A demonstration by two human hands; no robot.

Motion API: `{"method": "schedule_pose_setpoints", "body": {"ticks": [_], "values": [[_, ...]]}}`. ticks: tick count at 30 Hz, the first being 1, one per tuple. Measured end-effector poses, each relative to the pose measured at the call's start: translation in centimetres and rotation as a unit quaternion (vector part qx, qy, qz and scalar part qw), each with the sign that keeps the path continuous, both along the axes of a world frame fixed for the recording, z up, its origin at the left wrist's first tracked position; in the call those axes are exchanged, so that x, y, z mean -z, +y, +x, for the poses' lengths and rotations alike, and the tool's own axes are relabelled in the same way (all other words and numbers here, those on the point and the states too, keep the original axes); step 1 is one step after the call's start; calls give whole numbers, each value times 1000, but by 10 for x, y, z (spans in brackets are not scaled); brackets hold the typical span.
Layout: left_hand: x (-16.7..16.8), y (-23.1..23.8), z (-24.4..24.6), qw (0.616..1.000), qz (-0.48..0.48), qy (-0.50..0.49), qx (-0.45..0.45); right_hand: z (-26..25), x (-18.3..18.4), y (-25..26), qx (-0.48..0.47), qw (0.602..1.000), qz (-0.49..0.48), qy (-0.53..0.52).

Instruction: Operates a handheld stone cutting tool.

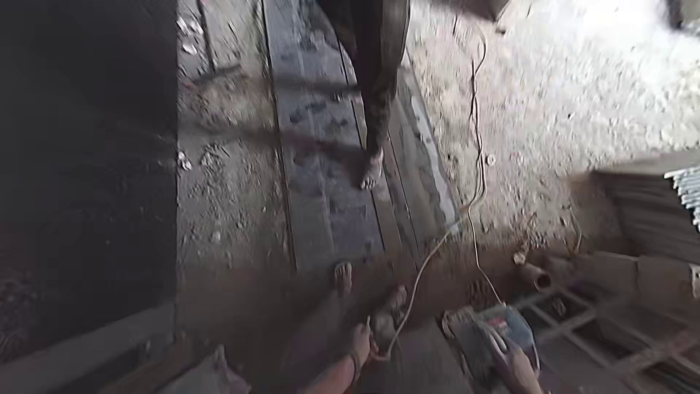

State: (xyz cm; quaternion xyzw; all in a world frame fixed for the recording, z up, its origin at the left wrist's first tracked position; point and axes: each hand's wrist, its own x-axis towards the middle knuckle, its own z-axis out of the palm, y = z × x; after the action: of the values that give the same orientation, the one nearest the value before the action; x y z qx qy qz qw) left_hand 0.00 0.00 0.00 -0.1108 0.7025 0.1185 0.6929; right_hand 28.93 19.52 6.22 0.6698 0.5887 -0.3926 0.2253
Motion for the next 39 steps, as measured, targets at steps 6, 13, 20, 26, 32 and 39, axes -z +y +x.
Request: {"method": "schedule_pose_setpoints", "body": {"ticks": [6, 13, 20, 26, 32, 39], "values": [[50, -28, -25, 1000, -1, 6, 30, -47, 49, -21, -49, 993, -81, -67], [111, -30, -32, 997, -17, 19, -75, -66, 118, -35, -32, 997, -66, -37], [230, -26, 1, 916, 71, -55, 390, -69, 205, -44, 27, 999, 38, 15], [324, -28, 13, 969, 8, -33, 244, -89, 305, -59, 60, 991, 80, 84], [375, 2, 16, 985, 5, 54, 162, -120, 392, -87, 97, 982, 73, 145], [376, -5, 1, 989, -12, 142, 28, -150, 430, -107, 55, 974, 57, 213]]}}
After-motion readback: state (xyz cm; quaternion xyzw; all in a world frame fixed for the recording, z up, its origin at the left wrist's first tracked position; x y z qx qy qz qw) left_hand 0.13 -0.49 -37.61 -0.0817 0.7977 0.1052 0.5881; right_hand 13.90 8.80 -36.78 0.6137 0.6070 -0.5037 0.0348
